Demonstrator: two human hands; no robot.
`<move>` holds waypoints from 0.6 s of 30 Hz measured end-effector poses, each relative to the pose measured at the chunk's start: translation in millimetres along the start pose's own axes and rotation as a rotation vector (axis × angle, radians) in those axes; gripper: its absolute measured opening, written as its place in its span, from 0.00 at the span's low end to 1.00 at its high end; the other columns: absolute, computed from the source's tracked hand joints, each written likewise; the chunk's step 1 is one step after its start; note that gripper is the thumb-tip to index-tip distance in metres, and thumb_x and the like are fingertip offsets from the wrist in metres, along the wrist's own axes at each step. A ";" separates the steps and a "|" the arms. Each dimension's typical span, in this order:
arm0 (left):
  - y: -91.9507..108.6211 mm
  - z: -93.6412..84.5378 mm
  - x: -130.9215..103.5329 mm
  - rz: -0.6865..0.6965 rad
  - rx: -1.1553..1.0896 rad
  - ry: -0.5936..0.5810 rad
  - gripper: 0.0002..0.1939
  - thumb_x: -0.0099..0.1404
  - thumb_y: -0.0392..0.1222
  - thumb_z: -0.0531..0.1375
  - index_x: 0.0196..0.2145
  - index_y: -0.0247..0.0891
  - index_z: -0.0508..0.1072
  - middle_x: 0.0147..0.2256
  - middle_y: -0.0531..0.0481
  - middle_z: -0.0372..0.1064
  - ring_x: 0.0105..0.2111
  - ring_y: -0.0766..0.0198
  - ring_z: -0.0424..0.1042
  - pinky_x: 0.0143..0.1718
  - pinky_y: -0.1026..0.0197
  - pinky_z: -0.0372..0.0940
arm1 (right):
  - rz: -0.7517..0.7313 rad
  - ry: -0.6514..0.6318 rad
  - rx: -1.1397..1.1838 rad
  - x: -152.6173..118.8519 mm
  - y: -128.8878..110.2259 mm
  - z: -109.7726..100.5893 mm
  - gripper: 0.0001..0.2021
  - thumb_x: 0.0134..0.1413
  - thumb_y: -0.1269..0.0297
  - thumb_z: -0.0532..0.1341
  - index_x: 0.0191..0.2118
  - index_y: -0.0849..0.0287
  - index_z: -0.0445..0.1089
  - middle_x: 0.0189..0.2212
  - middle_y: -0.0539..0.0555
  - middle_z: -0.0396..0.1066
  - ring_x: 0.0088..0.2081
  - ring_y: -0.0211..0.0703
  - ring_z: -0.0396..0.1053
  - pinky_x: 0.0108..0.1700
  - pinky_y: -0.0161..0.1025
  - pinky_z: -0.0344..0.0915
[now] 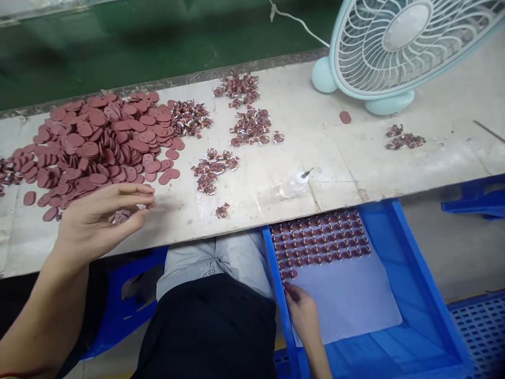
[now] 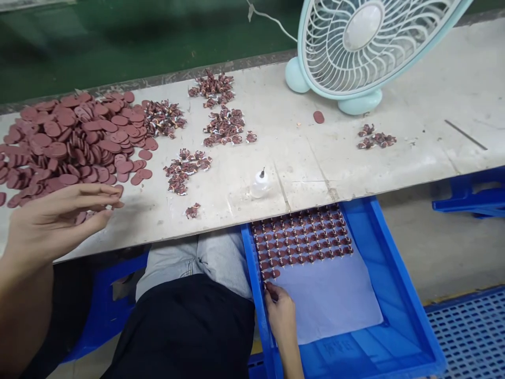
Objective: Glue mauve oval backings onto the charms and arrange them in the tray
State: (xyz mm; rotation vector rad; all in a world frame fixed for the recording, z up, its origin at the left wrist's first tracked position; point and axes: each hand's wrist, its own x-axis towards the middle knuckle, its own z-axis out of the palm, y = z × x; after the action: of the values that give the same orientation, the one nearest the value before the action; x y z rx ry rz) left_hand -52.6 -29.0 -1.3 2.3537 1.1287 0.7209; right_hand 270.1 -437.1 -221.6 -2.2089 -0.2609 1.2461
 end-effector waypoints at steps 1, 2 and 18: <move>2.6 0.8 -2.1 -0.022 -0.045 0.011 0.12 0.79 0.43 0.75 0.50 0.64 0.97 0.49 0.65 0.94 0.55 0.52 0.91 0.64 0.36 0.86 | 0.002 0.006 0.009 -0.3 -4.0 -0.9 0.22 0.59 0.39 0.81 0.47 0.52 0.92 0.47 0.58 0.97 0.56 0.65 0.95 0.73 0.73 0.85; 4.4 0.7 -4.5 -0.049 -0.093 0.018 0.12 0.80 0.43 0.76 0.51 0.64 0.98 0.49 0.63 0.94 0.56 0.51 0.90 0.64 0.34 0.87 | 0.005 0.013 0.021 -1.0 -8.5 -2.6 0.22 0.56 0.40 0.81 0.46 0.51 0.93 0.46 0.58 0.98 0.56 0.67 0.95 0.73 0.75 0.85; 72.0 108.2 -76.6 -0.863 -1.515 -0.319 0.24 0.59 0.60 0.91 0.48 0.50 0.96 0.55 0.41 0.97 0.43 0.51 0.96 0.45 0.56 0.87 | -0.250 -0.528 1.014 31.3 -250.1 -31.1 0.37 0.72 0.38 0.74 0.64 0.71 0.85 0.29 0.36 0.60 0.19 0.22 0.50 0.15 0.16 0.35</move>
State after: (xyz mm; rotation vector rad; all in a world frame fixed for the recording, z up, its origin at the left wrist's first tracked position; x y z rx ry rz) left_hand 15.0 -148.5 -63.8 0.5828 0.7902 0.4931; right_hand 340.6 -232.9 -88.0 -0.9533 -0.0634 1.3719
